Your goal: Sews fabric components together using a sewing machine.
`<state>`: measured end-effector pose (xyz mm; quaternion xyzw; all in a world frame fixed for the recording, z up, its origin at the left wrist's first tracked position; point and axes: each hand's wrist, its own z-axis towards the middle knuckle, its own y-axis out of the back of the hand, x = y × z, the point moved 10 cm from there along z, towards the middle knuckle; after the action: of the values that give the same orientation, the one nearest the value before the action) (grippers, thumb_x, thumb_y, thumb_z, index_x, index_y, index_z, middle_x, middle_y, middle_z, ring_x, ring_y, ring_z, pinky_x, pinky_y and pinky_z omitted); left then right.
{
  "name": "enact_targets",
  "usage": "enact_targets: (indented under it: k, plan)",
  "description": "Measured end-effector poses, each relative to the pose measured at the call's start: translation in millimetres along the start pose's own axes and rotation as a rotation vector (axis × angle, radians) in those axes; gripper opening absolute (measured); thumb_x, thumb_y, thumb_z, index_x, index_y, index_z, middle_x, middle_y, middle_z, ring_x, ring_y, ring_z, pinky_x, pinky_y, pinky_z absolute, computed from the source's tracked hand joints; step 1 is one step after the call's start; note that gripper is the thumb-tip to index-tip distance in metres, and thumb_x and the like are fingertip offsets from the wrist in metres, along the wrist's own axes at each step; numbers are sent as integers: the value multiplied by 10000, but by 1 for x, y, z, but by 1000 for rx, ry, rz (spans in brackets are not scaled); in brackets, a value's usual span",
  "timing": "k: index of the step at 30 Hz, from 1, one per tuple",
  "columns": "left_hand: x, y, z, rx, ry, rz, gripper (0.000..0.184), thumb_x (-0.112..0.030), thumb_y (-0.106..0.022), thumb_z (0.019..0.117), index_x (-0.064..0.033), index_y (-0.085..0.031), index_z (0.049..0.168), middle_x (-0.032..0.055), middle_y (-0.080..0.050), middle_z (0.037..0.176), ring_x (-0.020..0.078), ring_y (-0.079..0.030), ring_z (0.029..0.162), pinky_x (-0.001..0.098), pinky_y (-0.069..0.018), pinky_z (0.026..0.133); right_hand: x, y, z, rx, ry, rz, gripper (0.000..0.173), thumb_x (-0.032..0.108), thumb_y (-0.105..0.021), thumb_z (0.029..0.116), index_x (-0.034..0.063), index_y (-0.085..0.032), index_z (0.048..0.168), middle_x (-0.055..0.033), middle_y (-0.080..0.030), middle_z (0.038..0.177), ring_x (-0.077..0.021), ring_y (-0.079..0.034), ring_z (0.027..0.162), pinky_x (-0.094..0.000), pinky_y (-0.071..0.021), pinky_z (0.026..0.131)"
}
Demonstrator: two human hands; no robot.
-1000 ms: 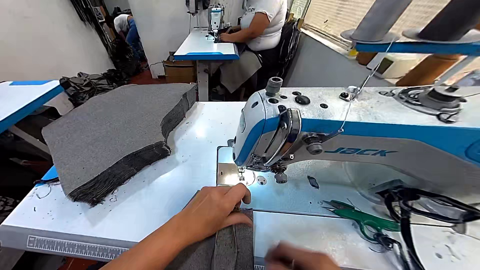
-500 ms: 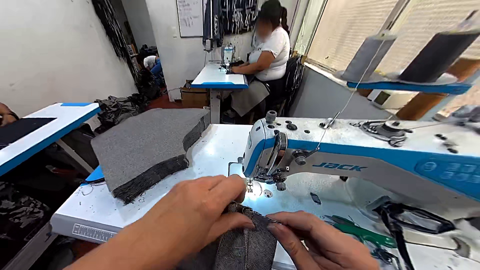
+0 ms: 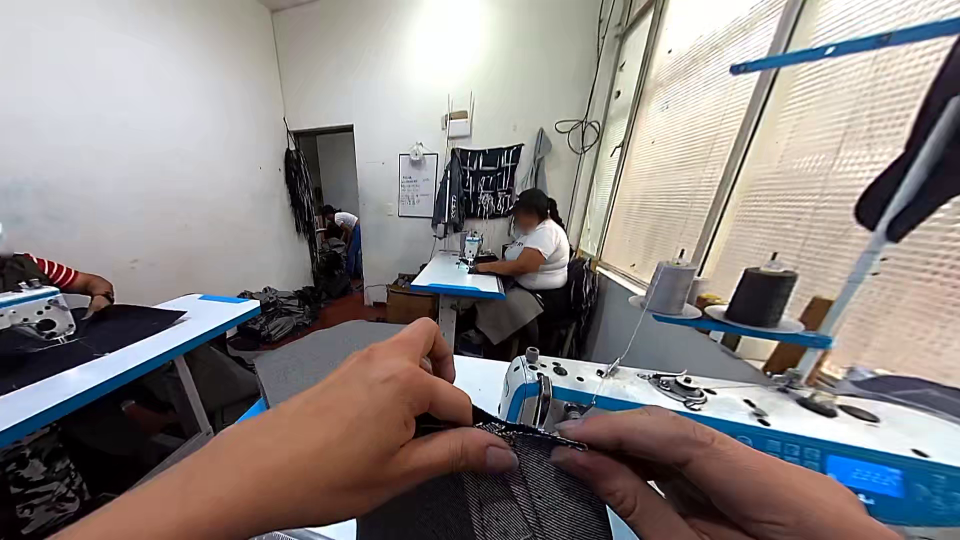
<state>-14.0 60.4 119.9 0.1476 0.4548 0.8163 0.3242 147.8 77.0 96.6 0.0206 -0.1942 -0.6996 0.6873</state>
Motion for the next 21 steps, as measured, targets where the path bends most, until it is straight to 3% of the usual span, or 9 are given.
enact_targets:
  k: [3,4,6,10,12,15,18,21]
  plan:
    - [-2,-2,1,26,-81,-173,404,-454,-598,1003,-141,-747,795,-16,-666,1104,-63,-589,866,109,-478,706,6,4,5,21,14,-8,137,167,-690,987,39,-729,1017,-7,-753,931,35,-685,853,-119,-569,774]
    - [-3,-3,1,34,-115,-255,380,-411,-615,1005,-96,-755,845,-8,-705,1072,-44,-622,909,129,-506,751,6,5,6,28,10,-19,146,170,-682,992,34,-728,1018,-9,-750,929,40,-680,850,-117,-565,773]
    - [-2,-2,-1,-10,-126,-383,327,-358,-662,984,-56,-754,895,-26,-718,925,-43,-640,869,120,-523,732,3,10,6,30,-6,-44,170,187,-666,1004,27,-721,1020,-2,-749,924,55,-674,840,-111,-563,767]
    - [14,-2,-5,-182,56,-437,246,-311,-795,860,-119,-698,740,-99,-646,707,-91,-567,645,77,-440,541,-7,10,3,32,-58,-57,197,208,-635,1024,21,-696,1015,16,-740,920,79,-664,839,-97,-558,765]
    - [21,-8,-4,-160,144,-458,222,-313,-823,825,-144,-709,736,-110,-652,709,-88,-575,636,84,-451,534,-11,7,0,22,-79,-51,198,197,-624,1029,10,-689,1019,4,-736,923,72,-666,845,-98,-559,762]
    - [31,-23,0,-30,239,-522,214,-358,-794,870,-143,-799,861,-104,-738,840,-85,-629,709,104,-506,603,-14,8,-5,-23,-95,-28,187,205,-606,1039,28,-662,1014,38,-724,928,93,-650,845,-84,-549,742]
    - [31,-23,3,-109,222,-519,285,-368,-790,865,-145,-719,702,-113,-637,663,-93,-541,592,98,-408,508,-15,14,-6,-62,-61,-31,175,220,-586,1050,58,-644,1019,74,-715,936,111,-640,859,-71,-540,756]
    - [24,-9,5,-293,176,-496,357,-296,-857,790,-154,-589,601,-94,-602,622,-66,-514,541,104,-370,455,-15,22,-6,-115,-43,-62,166,226,-588,1049,70,-634,1017,88,-714,944,108,-646,875,-71,-542,767]
